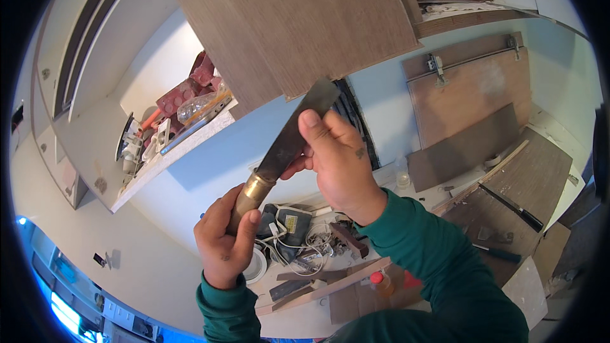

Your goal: The person uses a chisel to scrape and remove material from the edge of a wooden cabinet door. They then use a screwdriver to tighten a hinge on the cabinet door.

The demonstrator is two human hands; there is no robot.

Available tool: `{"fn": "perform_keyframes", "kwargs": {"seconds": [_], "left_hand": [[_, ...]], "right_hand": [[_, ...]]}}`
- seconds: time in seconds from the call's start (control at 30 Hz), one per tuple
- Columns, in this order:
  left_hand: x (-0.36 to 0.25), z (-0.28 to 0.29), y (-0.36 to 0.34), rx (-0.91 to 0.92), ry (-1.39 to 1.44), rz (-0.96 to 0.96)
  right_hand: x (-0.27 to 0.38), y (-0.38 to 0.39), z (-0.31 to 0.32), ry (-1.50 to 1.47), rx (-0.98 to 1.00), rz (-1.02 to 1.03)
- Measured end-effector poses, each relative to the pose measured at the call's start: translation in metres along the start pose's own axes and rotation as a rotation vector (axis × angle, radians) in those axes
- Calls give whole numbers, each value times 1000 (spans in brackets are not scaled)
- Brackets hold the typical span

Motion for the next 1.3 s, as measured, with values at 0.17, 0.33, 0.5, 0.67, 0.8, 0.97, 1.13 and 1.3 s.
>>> {"fn": "perform_keyframes", "kwargs": {"seconds": [0.17,0.33,0.5,0.67,0.8,0.97,1.13,1.3], "left_hand": [[-5,-12,-5,27,-13,4],[1,-7,0,13,49,40],[-11,-24,4,32,37,104],[-7,-17,1,-15,59,78],[-6,-28,0,36,62,100],[-7,-23,-8,4,-20,-18],[-2,-35,-7,16,24,-31],[-7,-33,-14,-2,-18,-119]], "right_hand": [[14,0,15,110,12,37],[6,3,5,54,-28,27],[20,6,23,110,-8,37],[11,2,13,35,-47,37],[19,5,27,131,11,22],[15,1,17,82,-44,97],[23,4,33,167,-26,73],[19,3,26,69,-77,116]]}}
Point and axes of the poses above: each hand's wrist, its own y-axis away from the middle knuckle, its own z-axis out of the back of the hand, x = y × z, the point moved 9 cm from there along -y, towards the middle knuckle, and after that the axes turned 15 degrees about -z, right-handed, at the moved point
